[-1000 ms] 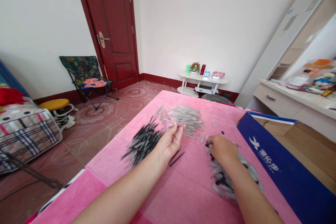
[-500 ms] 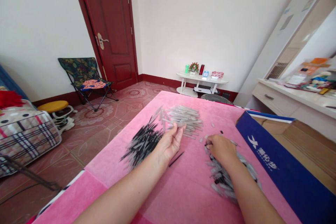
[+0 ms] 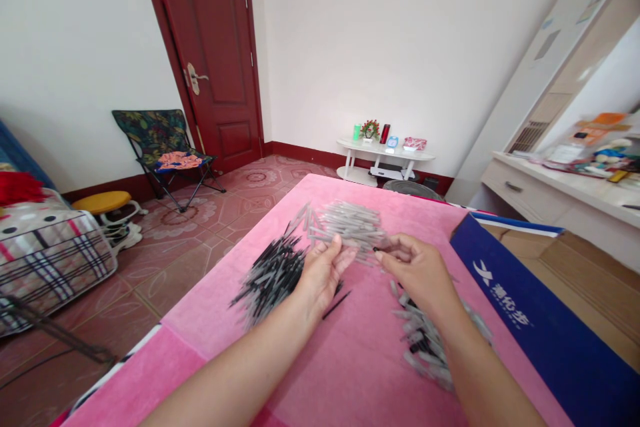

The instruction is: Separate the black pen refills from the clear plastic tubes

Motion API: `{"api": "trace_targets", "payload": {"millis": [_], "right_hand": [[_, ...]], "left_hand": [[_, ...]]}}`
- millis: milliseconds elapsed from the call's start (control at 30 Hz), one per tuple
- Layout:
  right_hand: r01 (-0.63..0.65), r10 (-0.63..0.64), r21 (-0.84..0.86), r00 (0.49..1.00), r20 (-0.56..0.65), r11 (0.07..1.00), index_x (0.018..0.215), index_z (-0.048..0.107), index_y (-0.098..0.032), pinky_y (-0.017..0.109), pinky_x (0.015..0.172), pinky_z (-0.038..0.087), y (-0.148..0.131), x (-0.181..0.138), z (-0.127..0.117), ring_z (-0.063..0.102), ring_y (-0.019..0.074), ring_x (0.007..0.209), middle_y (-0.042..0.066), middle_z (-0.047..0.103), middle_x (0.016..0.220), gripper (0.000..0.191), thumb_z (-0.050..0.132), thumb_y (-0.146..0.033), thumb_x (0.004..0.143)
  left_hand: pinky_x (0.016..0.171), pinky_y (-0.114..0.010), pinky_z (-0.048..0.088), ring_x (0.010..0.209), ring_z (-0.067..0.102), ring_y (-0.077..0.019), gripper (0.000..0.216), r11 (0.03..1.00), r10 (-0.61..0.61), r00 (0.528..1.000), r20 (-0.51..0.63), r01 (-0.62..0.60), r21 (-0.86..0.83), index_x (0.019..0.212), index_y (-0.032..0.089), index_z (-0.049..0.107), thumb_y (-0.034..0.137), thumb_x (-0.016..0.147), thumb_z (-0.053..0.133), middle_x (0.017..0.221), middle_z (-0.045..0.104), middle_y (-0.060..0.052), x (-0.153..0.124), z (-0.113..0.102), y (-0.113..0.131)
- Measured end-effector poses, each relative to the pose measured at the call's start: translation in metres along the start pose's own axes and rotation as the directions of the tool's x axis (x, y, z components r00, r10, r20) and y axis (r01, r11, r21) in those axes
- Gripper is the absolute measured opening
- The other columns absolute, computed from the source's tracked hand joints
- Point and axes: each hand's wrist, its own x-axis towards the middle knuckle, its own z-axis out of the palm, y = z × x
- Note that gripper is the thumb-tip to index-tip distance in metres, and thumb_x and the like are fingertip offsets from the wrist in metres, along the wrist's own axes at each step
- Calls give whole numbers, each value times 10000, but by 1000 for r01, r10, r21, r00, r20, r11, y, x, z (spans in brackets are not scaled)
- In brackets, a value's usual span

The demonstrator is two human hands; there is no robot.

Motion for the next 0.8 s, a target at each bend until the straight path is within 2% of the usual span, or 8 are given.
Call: {"api": "trace_targets", "payload": {"millis": [167, 467, 800], "right_hand": [[84, -82, -84, 996, 19, 993, 829, 621, -139, 264, 608, 466, 2, -1, 3, 596, 157, 692, 55, 658, 781, 183, 539, -236, 696], [83, -83, -84, 997, 5, 993, 806, 629, -150, 259, 629, 459, 1, -2, 9, 590, 145, 676, 39, 655, 760, 153, 544, -209, 694], [95, -99, -107, 995, -28, 990, 796, 617, -163, 262, 638, 459, 1, -3, 11, 589, 147, 673, 31, 650, 750, 132, 550, -217, 697]], "left_hand": [[692, -259, 533, 676, 649, -145, 148, 999, 14, 1000, 9, -14, 48, 716, 97, 582, 204, 669, 672, 734, 668, -70, -3, 2, -1], [652, -238, 532, 618, 640, -132, 176, 998, 6, 1000, 9, -6, 58, 661, 109, 547, 208, 645, 692, 651, 650, -45, -7, 5, -1], [674, -251, 526, 634, 641, -130, 215, 993, 27, 1000, 9, -28, 117, 693, 121, 510, 206, 636, 699, 677, 655, -36, -11, 8, -2]]}}
